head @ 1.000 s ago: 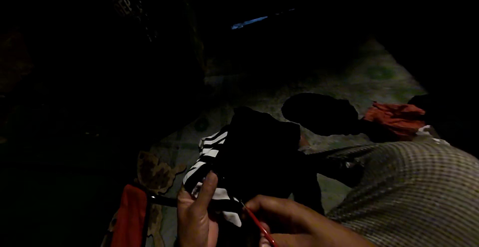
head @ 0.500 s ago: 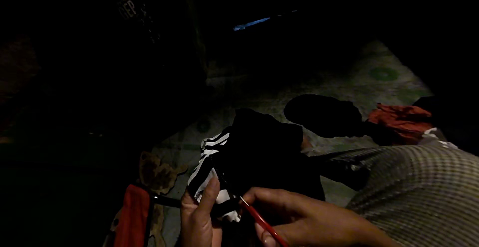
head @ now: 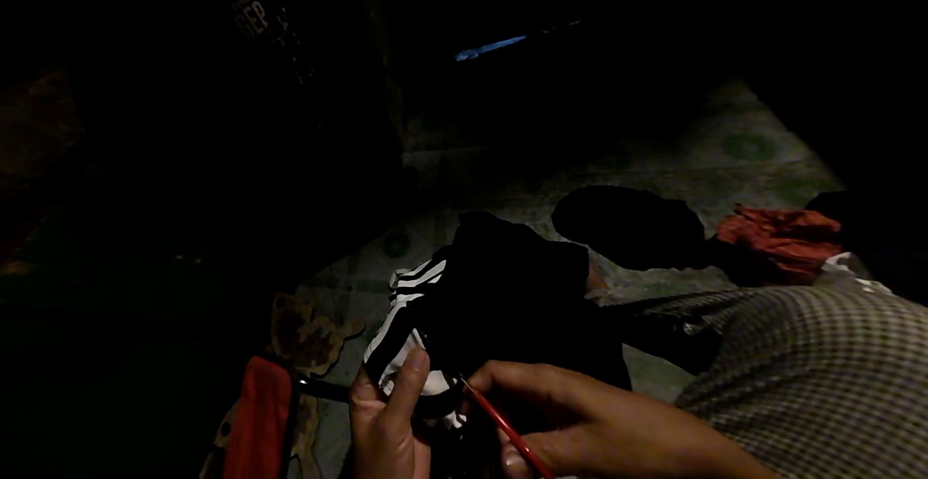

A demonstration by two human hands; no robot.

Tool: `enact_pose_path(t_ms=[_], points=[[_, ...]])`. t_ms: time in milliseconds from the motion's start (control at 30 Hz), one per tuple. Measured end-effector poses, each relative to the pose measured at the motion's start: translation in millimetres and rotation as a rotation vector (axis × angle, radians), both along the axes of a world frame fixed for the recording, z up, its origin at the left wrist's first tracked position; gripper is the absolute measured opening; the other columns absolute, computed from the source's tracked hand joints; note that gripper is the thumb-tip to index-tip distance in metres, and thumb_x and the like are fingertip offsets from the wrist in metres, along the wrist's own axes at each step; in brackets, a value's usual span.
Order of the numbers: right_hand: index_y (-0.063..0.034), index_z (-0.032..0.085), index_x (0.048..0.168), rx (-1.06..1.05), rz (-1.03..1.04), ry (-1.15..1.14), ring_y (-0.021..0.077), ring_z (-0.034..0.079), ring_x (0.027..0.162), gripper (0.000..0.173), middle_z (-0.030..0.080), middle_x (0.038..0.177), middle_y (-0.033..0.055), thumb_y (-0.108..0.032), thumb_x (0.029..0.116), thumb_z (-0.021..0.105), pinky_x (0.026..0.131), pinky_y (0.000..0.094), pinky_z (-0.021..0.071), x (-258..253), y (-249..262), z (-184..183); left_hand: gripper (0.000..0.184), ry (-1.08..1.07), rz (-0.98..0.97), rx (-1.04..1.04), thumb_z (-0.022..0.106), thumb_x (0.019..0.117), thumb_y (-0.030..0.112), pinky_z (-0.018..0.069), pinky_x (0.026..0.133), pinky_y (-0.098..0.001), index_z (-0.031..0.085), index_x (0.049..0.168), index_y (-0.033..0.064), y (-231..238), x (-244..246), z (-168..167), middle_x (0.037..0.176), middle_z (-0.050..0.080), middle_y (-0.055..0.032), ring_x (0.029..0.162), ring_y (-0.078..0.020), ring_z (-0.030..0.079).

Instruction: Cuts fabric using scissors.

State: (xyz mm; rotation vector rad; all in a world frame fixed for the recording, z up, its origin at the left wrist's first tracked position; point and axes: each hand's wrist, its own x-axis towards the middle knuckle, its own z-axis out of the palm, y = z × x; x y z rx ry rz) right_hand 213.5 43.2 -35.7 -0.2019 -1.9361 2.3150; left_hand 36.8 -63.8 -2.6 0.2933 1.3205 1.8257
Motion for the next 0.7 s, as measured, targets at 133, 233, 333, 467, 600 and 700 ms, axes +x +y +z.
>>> enact_pose_path(t_ms=[133,233,333,467,600,700], points=[[-0.0128,0.058,0.133,-0.042,-0.042,0.009,0.0072,0.063,0.075,0.037,0.066,0.097,0.0021,-0.029,0.1000,0.066,0.062,0.0223,0.0542,0,-6,-2,0.021,0.006,0.003,0.006,0.061,0.0960,-0.005,0.0647,0.076,-0.0394,0.059,0.117,-0.0024,0,1,0,0.098,0.073,-0.0142,0.085,-0.0208,0.075],[-0.0134,0.058,0.132,-0.017,-0.083,-0.007,0.0078,0.064,0.080,0.034,0.066,0.101,0.0018,-0.025,0.1010,0.064,0.065,0.0235,0.0551,0,-12,-3,0.023,0.011,0.009,0.016,0.062,0.0950,-0.006,0.0645,0.076,-0.0382,0.060,0.117,-0.0022,0,1,-1,0.099,0.074,-0.0134,0.085,-0.0200,0.074],[-0.0113,0.057,0.133,0.024,-0.111,0.013,0.0089,0.065,0.084,0.033,0.066,0.104,0.0030,-0.021,0.1022,0.062,0.071,0.0258,0.0570,-1,-17,-7,0.025,0.037,-0.004,0.019,0.060,0.0956,-0.006,0.0644,0.077,-0.0384,0.058,0.120,-0.0017,-1,1,-2,0.100,0.073,-0.0129,0.086,-0.0200,0.074],[-0.0121,0.052,0.138,0.040,-0.063,0.013,0.0093,0.064,0.086,0.040,0.065,0.102,0.0031,-0.029,0.1036,0.060,0.075,0.0269,0.0562,-3,-17,-4,0.023,0.072,-0.012,0.036,0.063,0.0951,-0.005,0.0644,0.076,-0.0374,0.059,0.118,-0.0013,-3,2,-3,0.099,0.073,-0.0120,0.085,-0.0186,0.074],[-0.0132,0.051,0.138,0.018,-0.042,-0.014,0.0090,0.064,0.082,0.043,0.065,0.100,0.0027,-0.034,0.1025,0.061,0.071,0.0262,0.0562,-4,-11,4,0.024,0.062,-0.001,0.048,0.062,0.0947,-0.007,0.0643,0.076,-0.0369,0.059,0.118,-0.0004,-3,3,0,0.098,0.073,-0.0105,0.084,-0.0179,0.074],[-0.0137,0.053,0.136,0.041,-0.055,-0.018,0.0080,0.064,0.080,0.041,0.066,0.099,0.0020,-0.035,0.1023,0.062,0.067,0.0251,0.0556,-4,-11,5,0.024,0.058,0.009,0.053,0.061,0.0949,-0.007,0.0647,0.074,-0.0368,0.058,0.118,-0.0010,-3,3,1,0.096,0.073,-0.0115,0.081,-0.0187,0.074]])
